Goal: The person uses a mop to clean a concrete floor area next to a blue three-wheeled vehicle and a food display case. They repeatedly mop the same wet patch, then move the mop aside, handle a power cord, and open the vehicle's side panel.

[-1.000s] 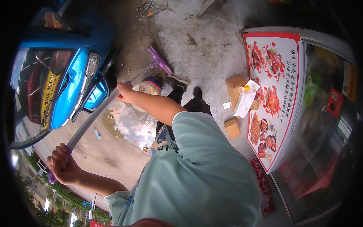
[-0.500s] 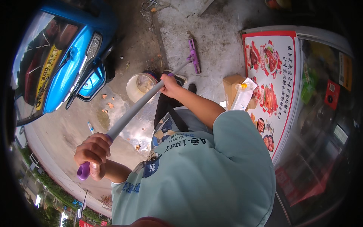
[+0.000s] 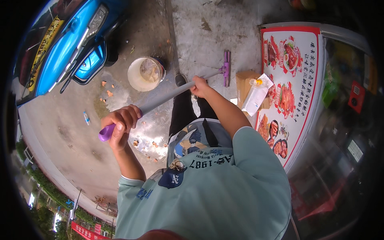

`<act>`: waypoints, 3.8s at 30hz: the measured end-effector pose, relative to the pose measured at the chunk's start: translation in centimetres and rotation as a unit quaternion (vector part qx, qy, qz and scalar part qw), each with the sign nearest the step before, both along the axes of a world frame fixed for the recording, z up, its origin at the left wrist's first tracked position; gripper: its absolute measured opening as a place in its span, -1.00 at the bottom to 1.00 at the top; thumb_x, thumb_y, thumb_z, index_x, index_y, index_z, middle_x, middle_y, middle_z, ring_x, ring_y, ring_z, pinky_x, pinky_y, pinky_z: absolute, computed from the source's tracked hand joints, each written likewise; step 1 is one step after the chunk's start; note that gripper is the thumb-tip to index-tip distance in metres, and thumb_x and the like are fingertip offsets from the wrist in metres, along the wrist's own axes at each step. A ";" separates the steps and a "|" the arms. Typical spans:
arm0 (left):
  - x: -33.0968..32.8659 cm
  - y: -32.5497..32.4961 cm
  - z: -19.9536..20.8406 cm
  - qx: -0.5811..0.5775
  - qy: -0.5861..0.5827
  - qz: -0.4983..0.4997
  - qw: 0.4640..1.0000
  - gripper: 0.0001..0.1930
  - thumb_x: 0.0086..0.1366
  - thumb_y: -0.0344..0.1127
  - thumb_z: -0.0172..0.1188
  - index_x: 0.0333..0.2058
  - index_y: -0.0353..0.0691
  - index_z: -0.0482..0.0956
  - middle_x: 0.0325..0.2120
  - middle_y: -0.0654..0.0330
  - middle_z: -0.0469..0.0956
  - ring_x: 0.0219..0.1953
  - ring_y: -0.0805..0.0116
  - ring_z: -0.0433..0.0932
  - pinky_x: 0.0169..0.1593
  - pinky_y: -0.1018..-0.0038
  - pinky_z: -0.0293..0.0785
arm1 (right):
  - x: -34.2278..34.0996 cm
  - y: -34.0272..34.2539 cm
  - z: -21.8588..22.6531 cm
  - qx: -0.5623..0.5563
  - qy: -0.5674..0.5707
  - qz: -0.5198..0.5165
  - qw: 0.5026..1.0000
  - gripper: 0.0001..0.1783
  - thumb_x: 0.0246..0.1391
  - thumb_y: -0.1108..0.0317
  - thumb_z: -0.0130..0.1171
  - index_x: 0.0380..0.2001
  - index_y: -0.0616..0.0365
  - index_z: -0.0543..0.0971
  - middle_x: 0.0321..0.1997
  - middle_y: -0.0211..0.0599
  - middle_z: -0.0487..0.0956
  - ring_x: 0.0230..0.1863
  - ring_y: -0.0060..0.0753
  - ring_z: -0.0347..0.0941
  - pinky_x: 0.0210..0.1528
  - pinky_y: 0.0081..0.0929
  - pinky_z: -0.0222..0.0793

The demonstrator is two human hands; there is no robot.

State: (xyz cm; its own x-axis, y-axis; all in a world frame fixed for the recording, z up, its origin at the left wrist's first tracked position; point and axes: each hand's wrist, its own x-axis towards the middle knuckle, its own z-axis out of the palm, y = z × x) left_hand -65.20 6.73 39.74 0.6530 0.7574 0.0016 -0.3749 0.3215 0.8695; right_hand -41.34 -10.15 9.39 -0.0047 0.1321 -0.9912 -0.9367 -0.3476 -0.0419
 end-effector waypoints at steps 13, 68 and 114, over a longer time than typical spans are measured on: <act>-11.2 5.5 11.4 0.166 0.041 0.108 0.979 -0.65 0.42 -0.20 0.08 -0.56 -0.07 0.23 -0.74 0.40 0.19 -0.67 0.49 0.20 -0.43 0.43 0.20 | -18.2 17.1 5.6 0.107 0.142 0.104 0.979 -0.88 0.15 0.43 0.00 -0.46 0.05 0.30 -0.57 -0.44 0.28 -0.66 -0.63 0.16 -0.72 -0.69 0.01; 8.4 38.0 7.9 0.049 0.125 0.155 0.979 -0.65 0.42 -0.09 0.09 -0.50 -0.07 0.23 -0.65 0.36 0.19 -0.46 0.40 0.20 -0.12 0.25 0.16 | 2.8 50.0 1.9 -0.009 0.128 0.162 0.978 -0.84 0.11 0.49 0.05 -0.42 0.01 0.30 -0.45 -0.40 0.25 -0.54 -0.56 0.15 -0.70 -0.67 -0.08; 32.6 23.8 -4.1 -0.109 0.102 0.460 0.875 -0.77 0.40 -0.39 0.03 -0.48 -0.17 0.30 -0.57 0.22 0.26 -0.32 0.28 0.35 0.25 0.08 0.22 | 33.3 52.6 -8.7 -0.001 -0.123 0.439 0.890 -0.80 0.07 0.44 -0.01 -0.26 0.13 0.22 -0.43 -0.29 0.34 -0.52 -0.53 0.17 -0.71 -0.49 -0.07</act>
State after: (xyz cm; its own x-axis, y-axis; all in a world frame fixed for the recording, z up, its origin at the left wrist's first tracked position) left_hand -32.62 30.56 35.66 -0.2634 0.9306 -0.2543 -0.4072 0.1317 0.9038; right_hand -8.01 42.50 0.69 0.1109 0.1830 -0.9768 -0.2669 -0.9413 -0.2066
